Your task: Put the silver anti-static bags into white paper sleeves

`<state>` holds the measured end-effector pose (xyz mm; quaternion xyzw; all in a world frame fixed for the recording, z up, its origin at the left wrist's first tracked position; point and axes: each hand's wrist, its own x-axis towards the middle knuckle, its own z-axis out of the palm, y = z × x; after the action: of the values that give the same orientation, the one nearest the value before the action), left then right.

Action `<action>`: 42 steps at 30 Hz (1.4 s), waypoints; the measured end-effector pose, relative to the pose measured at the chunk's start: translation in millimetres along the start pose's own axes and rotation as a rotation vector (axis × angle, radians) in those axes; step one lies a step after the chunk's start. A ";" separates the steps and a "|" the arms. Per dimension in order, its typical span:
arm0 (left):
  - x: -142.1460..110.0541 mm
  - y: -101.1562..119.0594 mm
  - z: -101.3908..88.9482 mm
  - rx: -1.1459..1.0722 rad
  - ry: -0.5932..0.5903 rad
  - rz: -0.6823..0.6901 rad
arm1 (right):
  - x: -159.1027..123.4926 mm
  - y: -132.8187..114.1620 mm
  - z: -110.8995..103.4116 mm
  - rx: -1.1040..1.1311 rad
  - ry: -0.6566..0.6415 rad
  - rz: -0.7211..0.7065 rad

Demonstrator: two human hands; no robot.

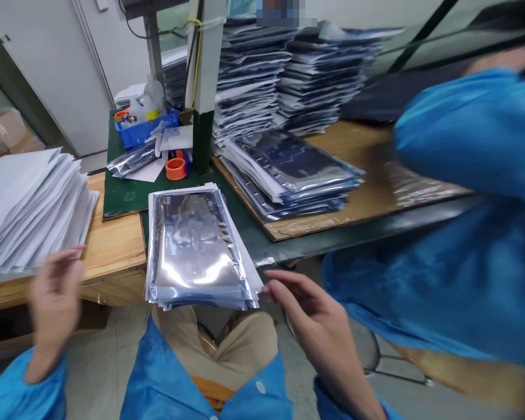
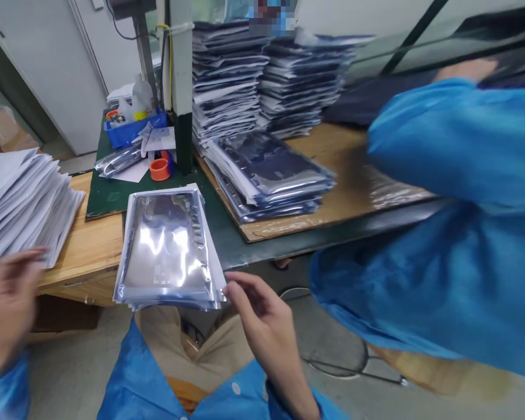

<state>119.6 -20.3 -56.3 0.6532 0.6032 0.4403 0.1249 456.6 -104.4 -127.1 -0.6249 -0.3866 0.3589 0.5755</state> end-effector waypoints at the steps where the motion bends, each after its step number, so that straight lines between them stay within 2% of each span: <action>1: -6.3 1.7 24.8 -0.015 -0.149 -0.015 | 11.9 2.9 3.6 0.005 -0.021 0.040; 3: -12.8 3.0 62.7 -0.031 -0.388 -0.056 | 27.6 8.2 8.0 -0.007 -0.115 0.069; 4: -13.5 2.5 74.9 -0.036 -0.468 -0.068 | 31.8 10.0 8.8 -0.029 -0.167 0.072; 6: -12.1 0.4 87.5 -0.045 -0.519 -0.078 | 35.6 12.2 9.1 -0.085 -0.242 0.057; 9: -6.8 -1.4 90.5 -0.063 -0.472 -0.070 | 38.6 13.7 10.0 -0.136 -0.290 0.056; 13: 0.1 4.7 92.8 -0.163 -0.396 -0.092 | 48.2 14.5 14.2 -0.072 -0.309 0.144; 16: 3.0 9.2 96.6 -0.231 -0.395 -0.101 | 56.3 10.7 16.8 -0.020 -0.327 0.200; 20: 1.6 0.7 99.1 -0.195 -0.404 -0.084 | 61.7 -4.5 17.7 0.049 -0.369 0.271; 23: -3.2 -12.5 99.7 -0.114 -0.314 -0.041 | 62.0 -22.9 18.3 0.081 -0.361 0.274; 26: -6.8 -21.6 100.5 -0.065 -0.266 0.042 | 62.1 -40.6 21.7 0.266 -0.344 0.326; 30: -6.0 -29.2 102.3 -0.029 -0.303 0.127 | 63.2 -47.1 31.7 0.534 -0.323 0.457; 33: -4.1 -38.1 104.3 -0.066 -0.342 0.171 | 61.1 -41.2 38.6 0.546 -0.456 0.504; 35: -3.0 -42.7 106.2 -0.091 -0.361 0.189 | 57.2 -38.2 39.7 0.531 -0.563 0.488; 38: 2.1 -40.0 109.2 -0.107 -0.336 0.188 | 47.1 -38.5 31.6 0.542 -0.613 0.461; 42: 25.4 -23.1 114.2 0.027 -0.342 0.285 | 25.4 -39.1 -2.2 0.507 -0.498 0.435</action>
<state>183.9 50.0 -127.8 0.7988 0.4806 0.3279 0.1531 467.1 -81.0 -88.0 -0.4246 -0.2724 0.6960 0.5110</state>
